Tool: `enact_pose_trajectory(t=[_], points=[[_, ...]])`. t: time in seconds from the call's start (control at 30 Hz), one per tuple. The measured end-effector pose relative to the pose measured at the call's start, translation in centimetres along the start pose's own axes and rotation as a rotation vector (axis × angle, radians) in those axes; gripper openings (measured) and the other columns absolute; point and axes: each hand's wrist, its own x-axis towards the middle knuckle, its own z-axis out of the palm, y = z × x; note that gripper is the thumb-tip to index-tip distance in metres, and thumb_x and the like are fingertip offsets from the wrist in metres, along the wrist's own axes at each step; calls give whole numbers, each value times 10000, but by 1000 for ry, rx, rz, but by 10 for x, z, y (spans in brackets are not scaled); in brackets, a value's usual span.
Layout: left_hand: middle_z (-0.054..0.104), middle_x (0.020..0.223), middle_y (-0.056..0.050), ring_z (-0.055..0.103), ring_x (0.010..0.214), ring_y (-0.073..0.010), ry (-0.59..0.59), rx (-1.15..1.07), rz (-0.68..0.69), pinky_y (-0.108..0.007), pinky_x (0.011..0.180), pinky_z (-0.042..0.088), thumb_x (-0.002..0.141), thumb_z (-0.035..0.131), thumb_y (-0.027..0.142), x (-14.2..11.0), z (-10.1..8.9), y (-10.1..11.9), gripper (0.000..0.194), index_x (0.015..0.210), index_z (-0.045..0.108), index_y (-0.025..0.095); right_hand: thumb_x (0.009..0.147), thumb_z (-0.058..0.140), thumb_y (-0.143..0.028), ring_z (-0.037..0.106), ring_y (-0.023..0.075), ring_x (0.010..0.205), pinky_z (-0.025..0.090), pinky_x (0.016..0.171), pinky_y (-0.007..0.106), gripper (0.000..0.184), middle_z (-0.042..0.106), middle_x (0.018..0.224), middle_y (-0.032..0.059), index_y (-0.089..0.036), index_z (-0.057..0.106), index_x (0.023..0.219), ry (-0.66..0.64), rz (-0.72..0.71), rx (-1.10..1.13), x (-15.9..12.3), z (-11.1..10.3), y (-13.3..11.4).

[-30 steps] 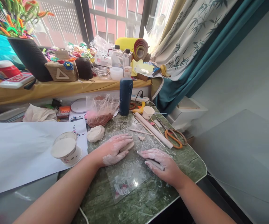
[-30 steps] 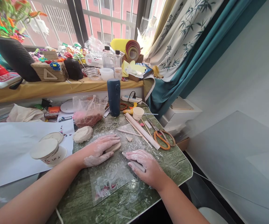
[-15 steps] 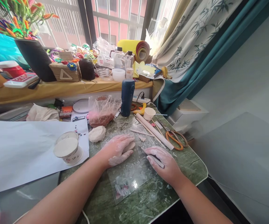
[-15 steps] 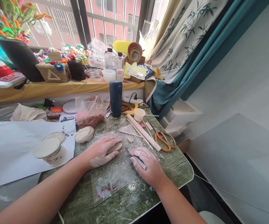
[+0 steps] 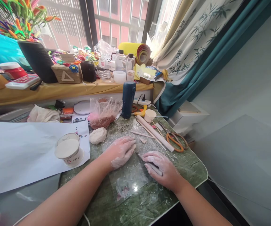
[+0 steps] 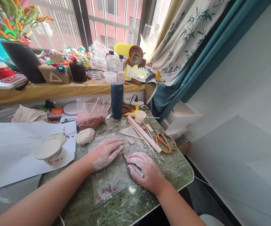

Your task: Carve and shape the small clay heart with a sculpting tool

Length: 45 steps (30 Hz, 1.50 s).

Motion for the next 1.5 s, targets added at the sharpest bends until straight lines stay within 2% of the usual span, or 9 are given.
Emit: enact_pose_trajectory(t=[0.1, 0.17, 0.4, 0.63, 0.8, 0.93, 1.1, 1.23, 1.5], points=[[569, 1509, -120, 515, 1403, -322, -18, 26, 15, -490, 1205, 403, 900, 686, 392, -1, 1, 1, 558, 1411, 592, 189, 956, 637, -232, 703, 247, 1132, 565, 1019, 442, 252, 761, 1204, 67, -276, 691, 1199, -12, -19, 11, 1, 3, 0], [569, 1505, -129, 530, 1383, -332, -17, 38, 6, -498, 1194, 414, 875, 715, 396, -1, 2, 2, 576, 1397, 601, 180, 956, 643, -237, 702, 250, 1140, 564, 1023, 447, 255, 759, 1213, 68, -278, 690, 1203, -10, -13, 24, 1, 4, 1], [637, 1420, -118, 587, 1316, -305, 15, 82, 28, -486, 1164, 452, 964, 595, 338, 4, 7, 2, 394, 1333, 642, 207, 965, 587, -201, 717, 266, 1094, 587, 975, 440, 245, 773, 1100, 77, -275, 697, 1171, 153, 63, 63, 2, 3, 4], [656, 1394, -149, 558, 1359, -365, -66, 201, 76, -575, 1154, 447, 996, 510, 269, 6, 12, 0, 409, 1380, 617, 180, 951, 605, -225, 722, 268, 1061, 581, 972, 430, 221, 772, 1069, 75, -275, 719, 1134, 144, 120, 102, 3, 3, 5], [695, 1349, -106, 614, 1299, -291, -5, 108, 33, -473, 1150, 478, 1049, 420, 297, 5, 4, 0, 394, 1339, 659, 176, 920, 695, -363, 747, 258, 1031, 622, 903, 398, 160, 776, 1103, 100, -233, 723, 1010, 168, 389, 417, 5, 1, 17], [704, 1328, -112, 646, 1260, -248, 79, 9, -16, -413, 1112, 521, 1067, 380, 331, 5, 2, -5, 411, 1293, 686, 176, 881, 737, -460, 770, 232, 889, 645, 836, 406, 258, 770, 1089, 126, -206, 691, 877, 166, 481, 690, 16, -2, 25], [696, 1354, -112, 594, 1343, -274, 68, -9, 13, -455, 1160, 479, 1074, 408, 423, 6, 8, -12, 431, 1282, 706, 191, 862, 737, -328, 743, 239, 1007, 631, 897, 397, 128, 748, 1071, 91, -220, 717, 927, 40, 458, 661, 24, 0, 13], [705, 1342, -103, 600, 1337, -266, 83, -35, 15, -447, 1159, 480, 1073, 430, 402, 6, 10, -13, 404, 1273, 716, 197, 859, 704, -254, 735, 233, 1036, 615, 940, 390, 71, 738, 1101, 83, -225, 705, 924, 28, 471, 668, 23, 6, 2], [712, 1335, -89, 623, 1308, -253, 111, -28, 7, -422, 1151, 486, 1067, 456, 393, 5, 12, -15, 383, 1264, 725, 205, 848, 693, -206, 737, 235, 1043, 603, 923, 379, 118, 763, 1073, 87, -230, 694, 963, 33, 486, 728, 26, 10, 14]])
